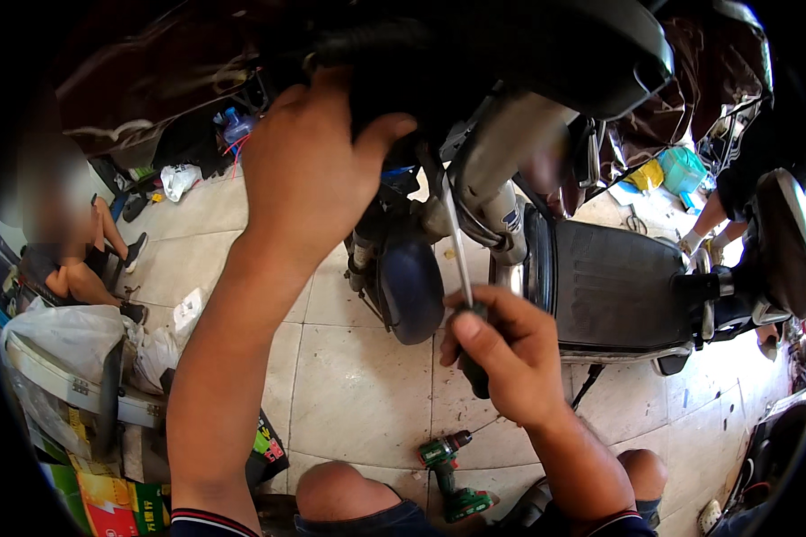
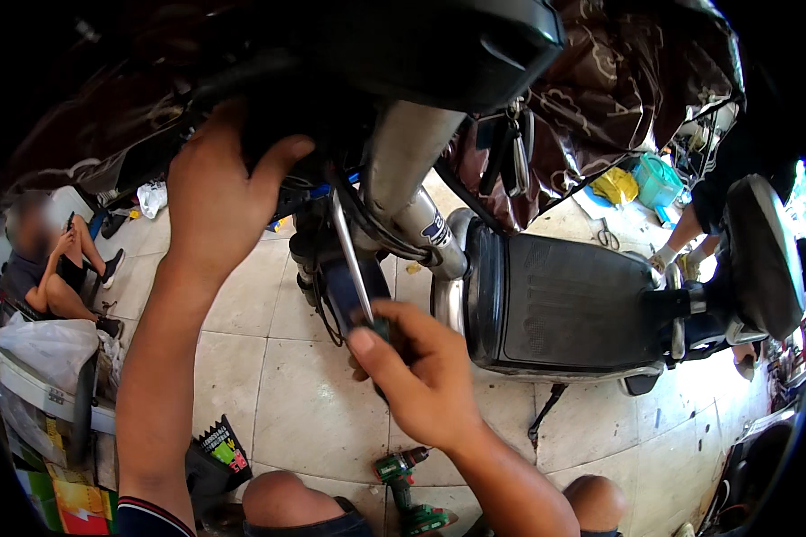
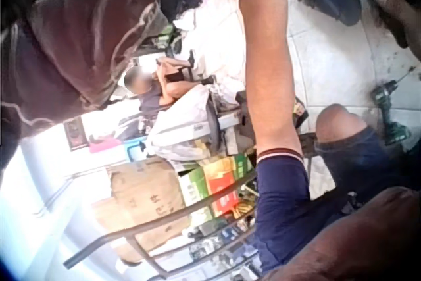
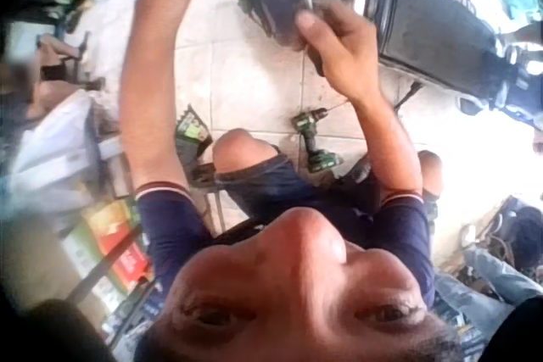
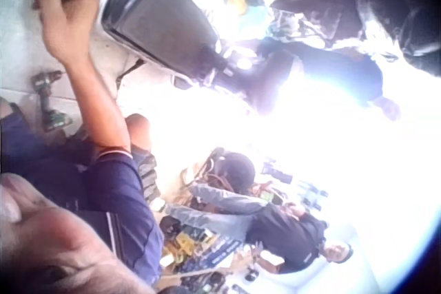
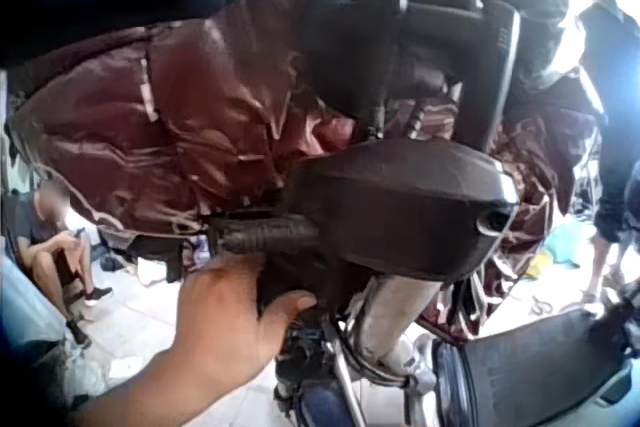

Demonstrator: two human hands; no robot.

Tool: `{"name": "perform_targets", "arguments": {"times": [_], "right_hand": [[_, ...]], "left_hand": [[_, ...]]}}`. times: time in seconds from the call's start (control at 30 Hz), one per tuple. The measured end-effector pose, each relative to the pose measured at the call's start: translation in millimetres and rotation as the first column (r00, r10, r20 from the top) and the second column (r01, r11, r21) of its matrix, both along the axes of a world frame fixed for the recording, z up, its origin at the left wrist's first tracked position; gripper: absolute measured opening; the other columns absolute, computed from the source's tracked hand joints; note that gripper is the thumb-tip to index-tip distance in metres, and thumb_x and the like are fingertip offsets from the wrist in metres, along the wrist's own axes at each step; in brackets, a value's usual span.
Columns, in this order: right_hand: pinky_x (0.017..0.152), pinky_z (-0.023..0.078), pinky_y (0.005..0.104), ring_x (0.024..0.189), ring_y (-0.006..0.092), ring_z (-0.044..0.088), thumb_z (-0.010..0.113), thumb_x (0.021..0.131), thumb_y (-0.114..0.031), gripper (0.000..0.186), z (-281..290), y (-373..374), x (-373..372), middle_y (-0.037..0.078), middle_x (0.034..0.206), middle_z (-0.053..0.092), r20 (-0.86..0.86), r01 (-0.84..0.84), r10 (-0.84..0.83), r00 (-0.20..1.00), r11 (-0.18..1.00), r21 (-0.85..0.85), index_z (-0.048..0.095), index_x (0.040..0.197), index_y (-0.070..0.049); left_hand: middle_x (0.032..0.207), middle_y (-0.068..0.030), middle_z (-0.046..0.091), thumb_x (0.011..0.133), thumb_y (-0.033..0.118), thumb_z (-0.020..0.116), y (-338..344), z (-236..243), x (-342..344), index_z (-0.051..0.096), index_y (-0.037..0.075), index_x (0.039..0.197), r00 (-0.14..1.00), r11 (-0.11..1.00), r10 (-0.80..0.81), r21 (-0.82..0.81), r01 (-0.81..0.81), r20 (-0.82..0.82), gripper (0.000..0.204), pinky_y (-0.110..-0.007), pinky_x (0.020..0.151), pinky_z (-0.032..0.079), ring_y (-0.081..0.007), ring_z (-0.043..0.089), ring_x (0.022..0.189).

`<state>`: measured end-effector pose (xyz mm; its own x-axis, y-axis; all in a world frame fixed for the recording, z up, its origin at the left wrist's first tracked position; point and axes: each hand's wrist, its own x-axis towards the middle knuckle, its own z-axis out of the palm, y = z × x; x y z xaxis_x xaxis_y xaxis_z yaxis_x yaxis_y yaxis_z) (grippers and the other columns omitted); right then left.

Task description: The person is repairing the electrical system of a scooter. They connect wires under the seat, secure them with a zip tie, and then use a screwdriver to tighten a screw on the scooter's frame.

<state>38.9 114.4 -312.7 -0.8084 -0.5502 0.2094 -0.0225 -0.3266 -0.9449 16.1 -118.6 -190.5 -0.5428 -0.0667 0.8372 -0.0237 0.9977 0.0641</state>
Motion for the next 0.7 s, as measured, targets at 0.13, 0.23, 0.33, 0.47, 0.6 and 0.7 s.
{"name": "perform_targets", "arguments": {"times": [0.13, 0.23, 0.33, 0.47, 0.6, 0.7], "right_hand": [[0.073, 0.053, 0.0273, 0.082, 0.0094, 0.066, 0.074, 0.100, -0.017, 0.029, -74.3, 20.0, 9.6, 0.005, 0.091, 0.075, 0.102, 0.000, -0.037, 0.994, 0.941, 0.339, 0.073, 0.121, 0.004], [0.067, 0.054, 0.0326, 0.074, 0.0128, 0.066, 0.075, 0.100, -0.020, 0.029, -117.0, 28.3, 22.3, 0.006, 0.086, 0.074, 0.093, -0.121, 0.083, 0.992, 0.819, 0.560, 0.075, 0.117, 0.003], [0.064, 0.054, 0.0325, 0.070, 0.0135, 0.067, 0.075, 0.101, -0.021, 0.032, -110.9, 39.1, 18.5, 0.009, 0.085, 0.074, -0.205, 0.012, 0.194, 0.959, 0.697, 0.717, 0.073, 0.117, 0.006], [0.062, 0.055, 0.0283, 0.069, 0.0127, 0.069, 0.073, 0.105, -0.027, 0.040, -40.0, 44.6, 6.8, 0.009, 0.083, 0.071, -0.033, 0.121, -0.121, 0.992, 0.860, 0.496, 0.064, 0.125, 0.006], [0.060, 0.051, 0.0261, 0.067, 0.0103, 0.063, 0.063, 0.104, -0.006, 0.020, 33.5, 28.4, -4.7, 0.004, 0.081, 0.064, -0.278, 0.282, -0.229, 0.933, 0.945, 0.166, 0.054, 0.121, 0.001], [0.057, 0.051, 0.0298, 0.062, 0.0150, 0.065, 0.065, 0.096, -0.003, 0.060, 58.4, 0.7, -21.1, 0.008, 0.079, 0.067, -0.694, 0.503, -0.306, 0.651, 0.859, 0.093, 0.044, 0.151, 0.005]], "left_hand": [[0.102, -0.0211, 0.076, 0.089, 0.042, 0.083, -3.4, 1.6, 0.6, 0.072, 0.001, 0.115, 0.999, 0.999, -0.038, -0.018, 0.038, -0.022, 0.050, -0.048, 0.083, 0.058, -0.0417, 0.074, 0.096], [0.103, -0.0200, 0.076, 0.090, 0.040, 0.082, -3.7, 6.4, 6.3, 0.074, 0.002, 0.113, 0.994, 0.994, -0.090, 0.074, 0.085, 0.070, 0.045, -0.047, 0.084, 0.057, -0.0406, 0.073, 0.096], [0.103, -0.0199, 0.076, 0.089, 0.041, 0.082, -2.4, 9.2, 8.1, 0.074, 0.002, 0.112, 0.992, 0.995, -0.065, 0.077, 0.057, 0.106, 0.046, -0.047, 0.084, 0.057, -0.0403, 0.073, 0.096], [0.102, -0.0203, 0.076, 0.090, 0.042, 0.082, -4.9, 7.3, 6.3, 0.072, 0.002, 0.114, 0.996, 0.998, -0.055, 0.044, 0.052, 0.070, 0.047, -0.047, 0.084, 0.056, -0.0411, 0.074, 0.095], [0.100, -0.0204, 0.076, 0.090, 0.043, 0.081, -7.5, 5.8, 6.2, 0.071, 0.001, 0.115, 0.992, 0.994, -0.091, 0.063, 0.086, 0.082, 0.049, -0.047, 0.085, 0.056, -0.0412, 0.073, 0.096], [0.099, -0.0205, 0.076, 0.091, 0.043, 0.080, -8.1, 8.7, 9.3, 0.070, 0.000, 0.116, 0.991, 0.991, -0.102, 0.098, 0.094, 0.088, 0.051, -0.046, 0.087, 0.055, -0.0400, 0.074, 0.096]]}}
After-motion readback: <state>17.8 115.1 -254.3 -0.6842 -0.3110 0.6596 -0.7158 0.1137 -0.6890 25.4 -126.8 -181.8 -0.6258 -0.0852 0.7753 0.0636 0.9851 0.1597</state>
